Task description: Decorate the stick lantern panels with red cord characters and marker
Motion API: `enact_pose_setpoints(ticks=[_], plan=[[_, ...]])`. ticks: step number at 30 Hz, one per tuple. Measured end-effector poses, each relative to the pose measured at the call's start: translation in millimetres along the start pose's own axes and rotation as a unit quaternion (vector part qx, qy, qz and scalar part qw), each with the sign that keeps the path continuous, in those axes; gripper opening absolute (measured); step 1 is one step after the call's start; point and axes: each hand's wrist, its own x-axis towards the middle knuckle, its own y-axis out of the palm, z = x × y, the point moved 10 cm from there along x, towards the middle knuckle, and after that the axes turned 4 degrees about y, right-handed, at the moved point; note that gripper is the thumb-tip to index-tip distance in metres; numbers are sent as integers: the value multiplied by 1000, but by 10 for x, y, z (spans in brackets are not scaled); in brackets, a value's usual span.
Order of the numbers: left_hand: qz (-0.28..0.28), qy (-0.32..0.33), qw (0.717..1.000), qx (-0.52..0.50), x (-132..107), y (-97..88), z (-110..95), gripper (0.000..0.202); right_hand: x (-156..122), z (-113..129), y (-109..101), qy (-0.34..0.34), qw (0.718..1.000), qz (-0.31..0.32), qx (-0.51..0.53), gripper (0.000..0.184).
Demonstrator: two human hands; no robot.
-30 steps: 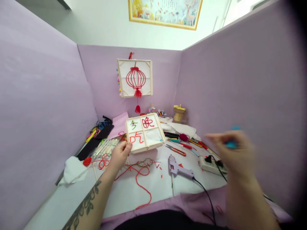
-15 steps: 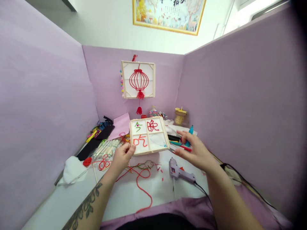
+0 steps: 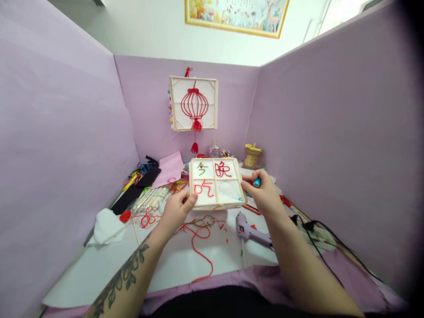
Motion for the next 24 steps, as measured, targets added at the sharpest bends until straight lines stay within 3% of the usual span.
enact_pose_setpoints(ticks=[3,8,11,13,16,19,21,24], plan=[[3,3,1000,10,252,-155,-282,44,131,318,-94,-44,999,-24,12,35],[-62,109,992,13,599,-633,-1064,44,225,1073,-306,-194,976,-94,37,27],[-87,161,982,36,572,-721,-1223,44,153,1184,-324,-229,968,-99,39,27],[-59,168,983,53,526,-581,-1072,44,119,1038,-264,-222,971,-84,17,28],[5,141,986,83,484,-216,-574,43,141,594,-118,-188,980,-61,-35,27],[15,99,990,98,475,49,-39,42,218,116,34,-156,980,-53,-110,24],[4,93,990,103,452,156,193,40,257,-133,121,-142,975,-51,-164,22],[31,68,989,130,381,320,454,35,266,-385,242,-132,951,-41,-278,16]])
